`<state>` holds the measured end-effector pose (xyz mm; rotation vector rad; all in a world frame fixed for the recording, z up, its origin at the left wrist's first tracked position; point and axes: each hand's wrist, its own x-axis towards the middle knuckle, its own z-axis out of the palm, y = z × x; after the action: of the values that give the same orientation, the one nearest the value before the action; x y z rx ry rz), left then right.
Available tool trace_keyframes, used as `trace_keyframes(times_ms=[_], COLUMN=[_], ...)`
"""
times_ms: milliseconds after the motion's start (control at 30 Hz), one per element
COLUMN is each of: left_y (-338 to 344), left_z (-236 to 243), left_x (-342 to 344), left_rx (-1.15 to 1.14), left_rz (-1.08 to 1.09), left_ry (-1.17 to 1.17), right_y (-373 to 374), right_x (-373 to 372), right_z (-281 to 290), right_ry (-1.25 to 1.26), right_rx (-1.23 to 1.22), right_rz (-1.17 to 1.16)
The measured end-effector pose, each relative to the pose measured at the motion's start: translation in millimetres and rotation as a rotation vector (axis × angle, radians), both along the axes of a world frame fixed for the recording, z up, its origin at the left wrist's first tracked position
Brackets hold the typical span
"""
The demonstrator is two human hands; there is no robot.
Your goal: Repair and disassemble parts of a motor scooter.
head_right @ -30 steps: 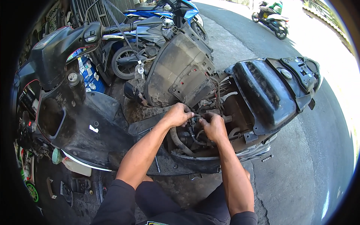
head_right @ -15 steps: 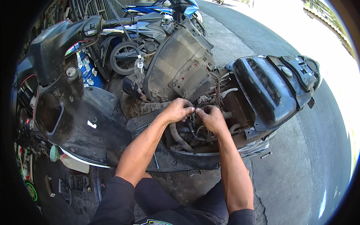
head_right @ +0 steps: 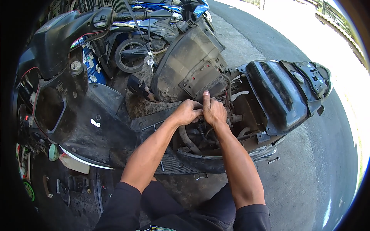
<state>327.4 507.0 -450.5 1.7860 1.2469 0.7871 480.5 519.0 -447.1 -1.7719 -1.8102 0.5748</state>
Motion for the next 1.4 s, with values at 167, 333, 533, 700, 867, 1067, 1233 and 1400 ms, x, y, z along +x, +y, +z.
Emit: trace_keyframes(times_ms=[167,333,533,700,867,1067,1233,1400], left_y=[11.8,13.2,9.6,11.6,31.0,33.3,33.6,37.3], left_z=[-14.1,-14.5,-8.1,-2.3,-11.2,4.7,16.4,9.6], left_x=[-4.7,-0.4,-1.5,0.2,10.3,4.7,8.8,13.9], left_rx=[0.025,0.018,-0.056,-0.097,-0.227,-0.351,-0.303,-0.273], left_rz=[0.038,0.041,0.054,0.052,0.083,0.078,0.007,0.057], left_ry=[-0.028,-0.038,-0.091,-0.092,0.175,0.233,0.482,0.442], right_y=[-4.7,2.2,5.1,9.2,-1.8,-26.8,-30.7,-24.8], right_x=[-12.6,-8.9,-16.2,-13.8,0.2,20.5,20.9,21.4], right_z=[15.5,8.2,10.0,7.8,22.1,40.4,34.3,22.3], right_ry=[-0.084,-0.089,-0.083,-0.156,-0.136,-0.128,-0.191,-0.377], right_rx=[-0.013,-0.058,-0.075,-0.099,-0.046,0.0,0.026,0.18], right_rz=[-0.027,-0.033,-0.055,-0.063,0.121,0.527,0.522,0.561])
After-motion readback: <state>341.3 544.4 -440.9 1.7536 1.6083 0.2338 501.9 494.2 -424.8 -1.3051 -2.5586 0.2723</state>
